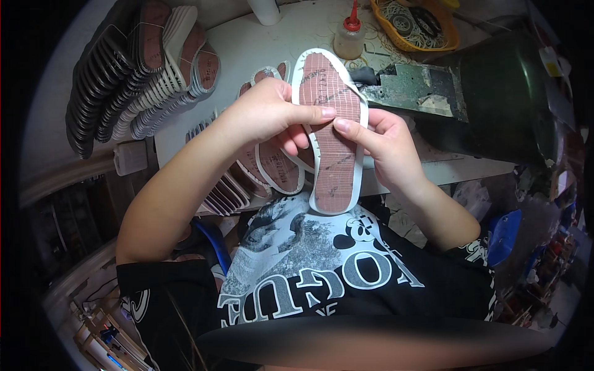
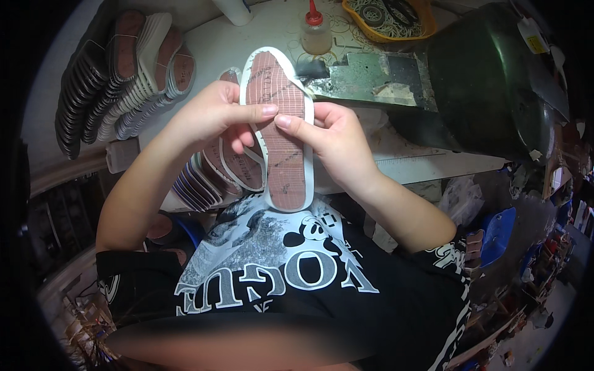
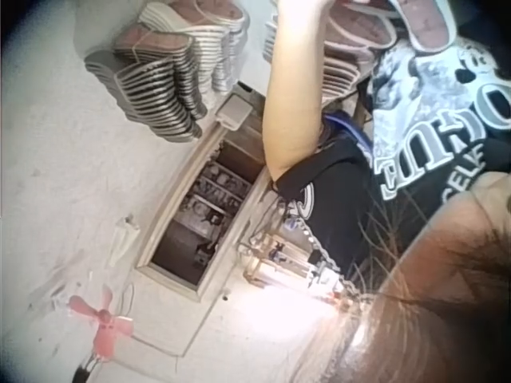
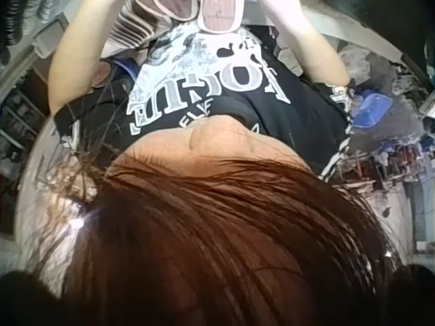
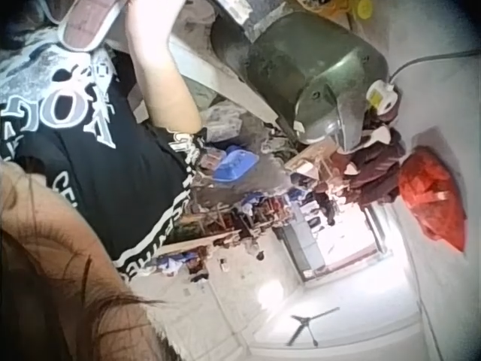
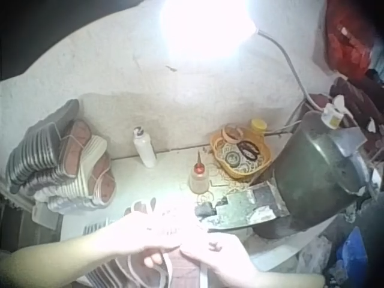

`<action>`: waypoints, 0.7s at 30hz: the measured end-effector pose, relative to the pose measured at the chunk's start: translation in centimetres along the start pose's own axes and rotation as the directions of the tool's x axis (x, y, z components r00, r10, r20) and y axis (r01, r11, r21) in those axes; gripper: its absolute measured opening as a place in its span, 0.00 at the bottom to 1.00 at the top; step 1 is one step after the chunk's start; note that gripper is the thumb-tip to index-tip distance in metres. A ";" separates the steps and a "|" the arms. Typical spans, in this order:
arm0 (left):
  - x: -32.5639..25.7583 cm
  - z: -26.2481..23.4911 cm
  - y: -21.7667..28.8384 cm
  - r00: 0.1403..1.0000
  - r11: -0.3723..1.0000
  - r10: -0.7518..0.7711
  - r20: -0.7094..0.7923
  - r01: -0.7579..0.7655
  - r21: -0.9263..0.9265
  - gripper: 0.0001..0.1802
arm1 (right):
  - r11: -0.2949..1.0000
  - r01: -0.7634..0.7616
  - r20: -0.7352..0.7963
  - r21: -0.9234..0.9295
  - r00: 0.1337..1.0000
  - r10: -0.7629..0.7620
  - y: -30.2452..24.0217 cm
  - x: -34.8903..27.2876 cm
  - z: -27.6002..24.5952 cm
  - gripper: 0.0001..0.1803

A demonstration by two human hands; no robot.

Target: Inspecting, flexing, and stacking shoe insoles at a manufacturing workbench.

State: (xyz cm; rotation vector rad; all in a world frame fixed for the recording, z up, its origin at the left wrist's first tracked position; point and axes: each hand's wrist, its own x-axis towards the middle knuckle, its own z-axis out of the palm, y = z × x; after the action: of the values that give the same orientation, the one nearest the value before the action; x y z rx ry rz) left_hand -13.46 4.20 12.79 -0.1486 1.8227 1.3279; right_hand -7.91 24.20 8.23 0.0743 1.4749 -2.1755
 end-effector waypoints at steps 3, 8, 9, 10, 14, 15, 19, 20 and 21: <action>-0.3 0.5 -0.3 0.996 0.999 0.032 -0.082 -0.033 -0.004 0.23 | 0.998 -0.031 -0.041 0.053 0.999 0.033 0.3 -0.6 -0.1 0.19; 0.5 0.4 -1.3 0.983 0.997 0.071 -0.169 -0.071 0.005 0.21 | 0.969 -0.192 0.097 -0.157 0.973 0.209 3.2 -3.6 -0.4 0.15; 0.6 0.2 -1.3 0.981 0.997 0.083 -0.174 -0.083 0.005 0.21 | 0.969 -0.190 0.099 -0.155 0.973 0.207 3.3 -3.6 -0.3 0.15; 0.6 0.1 -1.2 0.981 0.996 0.084 -0.176 -0.083 0.008 0.21 | 0.973 -0.194 0.108 -0.129 0.972 0.208 3.3 -3.6 -0.2 0.15; -0.4 -0.9 -1.6 0.980 0.992 0.077 -0.182 -0.093 -0.082 0.19 | 0.973 -0.195 0.168 -0.120 0.962 0.214 2.3 -2.8 1.4 0.14; -0.5 -1.4 -1.9 0.987 0.987 0.084 -0.140 -0.102 -0.122 0.18 | 0.961 -0.031 0.196 -0.274 0.977 0.087 3.1 -2.7 1.9 0.13; -3.3 -1.3 -4.5 0.913 0.820 0.386 -0.134 -0.406 -0.404 0.20 | 0.584 0.403 0.314 -0.704 0.915 -0.253 3.4 -2.6 2.1 0.11; -4.0 -1.9 -5.9 0.906 0.841 0.414 -0.086 -0.416 -0.347 0.19 | 0.511 0.445 0.325 -0.736 0.894 -0.310 3.6 -2.5 1.7 0.13; -4.4 -1.6 -6.0 0.904 0.854 0.418 -0.093 -0.426 -0.298 0.19 | 0.439 0.500 0.352 -0.746 0.857 -0.377 3.6 -2.3 1.1 0.19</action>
State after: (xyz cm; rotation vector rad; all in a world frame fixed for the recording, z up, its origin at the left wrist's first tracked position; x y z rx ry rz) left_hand -8.35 -1.32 11.60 0.0772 1.7116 1.9328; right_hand -4.07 23.06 6.37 -0.8742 2.4850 -1.4989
